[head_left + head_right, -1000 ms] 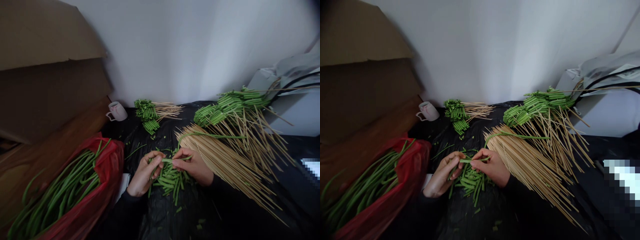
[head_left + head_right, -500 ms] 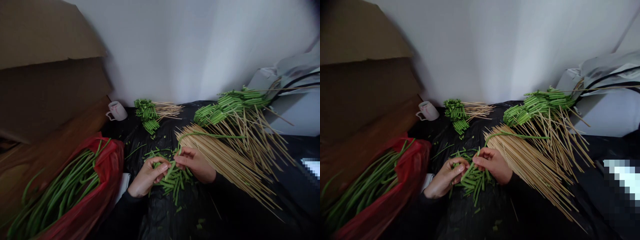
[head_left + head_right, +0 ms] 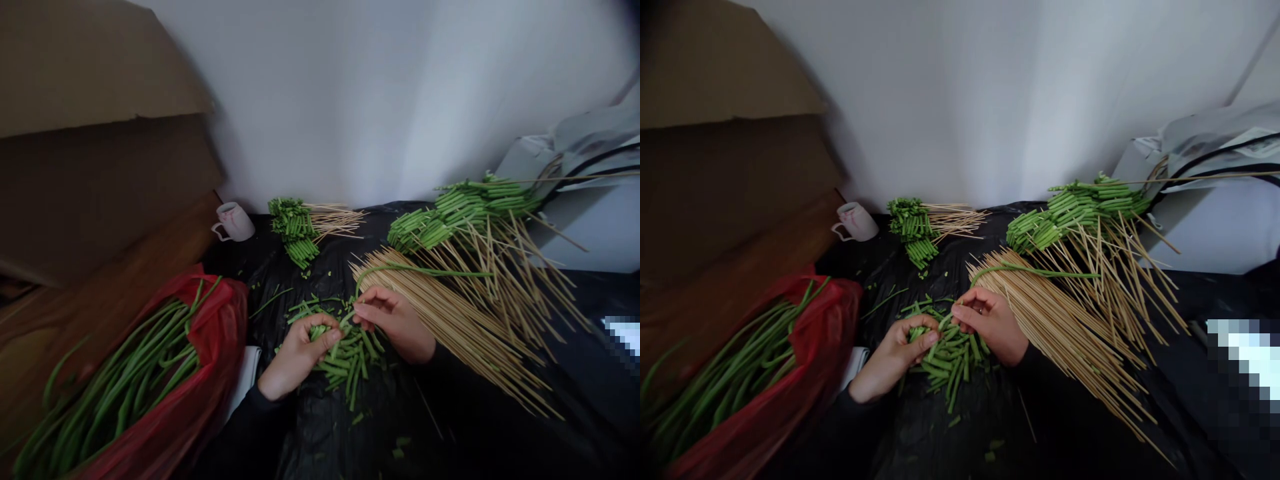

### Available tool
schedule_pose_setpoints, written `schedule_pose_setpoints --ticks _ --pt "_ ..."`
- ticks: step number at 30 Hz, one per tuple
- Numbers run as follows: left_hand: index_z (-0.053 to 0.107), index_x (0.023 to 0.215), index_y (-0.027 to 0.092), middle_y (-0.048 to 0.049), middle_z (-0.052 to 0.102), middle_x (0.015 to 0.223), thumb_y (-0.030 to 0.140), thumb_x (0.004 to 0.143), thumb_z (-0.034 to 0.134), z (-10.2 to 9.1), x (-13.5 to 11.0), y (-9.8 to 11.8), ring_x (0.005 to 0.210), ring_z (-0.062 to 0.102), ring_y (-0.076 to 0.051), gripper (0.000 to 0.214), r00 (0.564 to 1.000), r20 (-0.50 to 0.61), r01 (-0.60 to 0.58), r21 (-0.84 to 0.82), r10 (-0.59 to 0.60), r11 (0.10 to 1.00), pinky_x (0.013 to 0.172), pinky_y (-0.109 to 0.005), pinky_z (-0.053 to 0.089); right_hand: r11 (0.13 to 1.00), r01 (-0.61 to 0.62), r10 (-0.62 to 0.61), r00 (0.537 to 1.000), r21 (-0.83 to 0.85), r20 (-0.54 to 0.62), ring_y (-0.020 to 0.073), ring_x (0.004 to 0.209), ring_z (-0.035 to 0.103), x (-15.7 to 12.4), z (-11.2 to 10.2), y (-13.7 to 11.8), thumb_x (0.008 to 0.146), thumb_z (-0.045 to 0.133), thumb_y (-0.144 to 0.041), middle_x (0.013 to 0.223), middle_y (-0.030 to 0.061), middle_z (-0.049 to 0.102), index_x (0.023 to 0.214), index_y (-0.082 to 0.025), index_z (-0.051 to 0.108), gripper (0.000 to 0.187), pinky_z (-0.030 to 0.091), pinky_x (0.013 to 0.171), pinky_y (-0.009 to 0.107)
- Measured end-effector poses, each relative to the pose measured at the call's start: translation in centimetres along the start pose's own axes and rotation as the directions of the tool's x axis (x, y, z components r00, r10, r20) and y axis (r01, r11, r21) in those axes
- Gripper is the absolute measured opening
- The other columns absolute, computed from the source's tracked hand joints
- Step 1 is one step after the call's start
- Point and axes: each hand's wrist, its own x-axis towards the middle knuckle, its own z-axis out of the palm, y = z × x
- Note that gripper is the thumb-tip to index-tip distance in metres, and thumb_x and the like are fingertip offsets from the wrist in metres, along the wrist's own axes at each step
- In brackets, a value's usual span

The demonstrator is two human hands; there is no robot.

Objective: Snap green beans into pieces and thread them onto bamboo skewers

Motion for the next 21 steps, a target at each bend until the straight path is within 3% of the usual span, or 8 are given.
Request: schedule_pose_setpoints --ticks 3,8,10,15,21 --pt "0.063 0.081 0.013 0.0059 0.042 0.053 0.045 0.074 0.072 0.0 0.2 -0.4 0.047 0.033 -0.006 0.034 0.992 -0.119 -0.035 -0.045 0.029 0.998 0.045 -0.019 0.023 1.000 -0.008 0.008 1.000 0.008 0.002 0.0106 0.054 0.055 0.1 0.0 0.2 0.071 0.076 -0.040 0.066 -0.0003 0.068 0.073 -0.020 0.060 0.025 0.044 0.054 0.026" --pt "0.060 0.082 0.015 0.0076 0.039 0.049 0.041 0.074 0.073 -0.6 0.6 -0.5 0.045 0.029 -0.005 0.030 0.949 -0.309 -0.144 -0.253 0.061 0.957 0.043 -0.018 0.020 1.000 -0.030 0.030 0.999 0.009 0.026 0.0115 0.056 0.058 0.0 0.2 0.5 0.069 0.077 -0.040 0.069 0.0016 0.071 0.075 -0.019 0.063 0.026 0.045 0.056 0.027" --pt "0.058 0.080 0.015 0.0067 0.042 0.053 0.038 0.075 0.073 -0.9 0.7 -0.1 0.047 0.032 -0.004 0.028 0.940 -0.336 -0.176 -0.345 0.054 0.922 0.043 -0.016 0.022 0.999 -0.042 0.042 0.999 0.012 0.023 0.0114 0.055 0.058 0.0 0.3 0.5 0.068 0.078 -0.039 0.069 0.0019 0.071 0.075 -0.019 0.064 0.025 0.045 0.056 0.027" --pt "0.052 0.074 0.015 0.0024 0.053 0.068 0.036 0.080 0.065 -1.2 0.6 0.9 0.045 0.035 -0.003 0.026 0.986 -0.165 -0.091 -0.509 0.006 0.856 0.038 -0.015 0.021 0.999 -0.048 0.048 0.998 -0.020 0.041 0.0107 0.055 0.054 -0.2 0.4 0.4 0.068 0.077 -0.038 0.062 -0.0015 0.065 0.076 -0.019 0.071 0.021 0.044 0.056 0.026" --pt "0.060 0.079 0.014 0.0054 0.047 0.057 0.043 0.075 0.070 -0.4 0.1 0.5 0.039 0.031 -0.002 0.032 0.998 -0.004 0.057 -0.302 -0.061 0.952 0.037 -0.016 0.017 0.997 -0.015 0.025 0.991 -0.078 0.130 0.0114 0.061 0.055 -0.5 0.4 0.7 0.074 0.073 -0.039 0.068 -0.0007 0.066 0.082 -0.021 0.075 0.020 0.044 0.060 0.026"
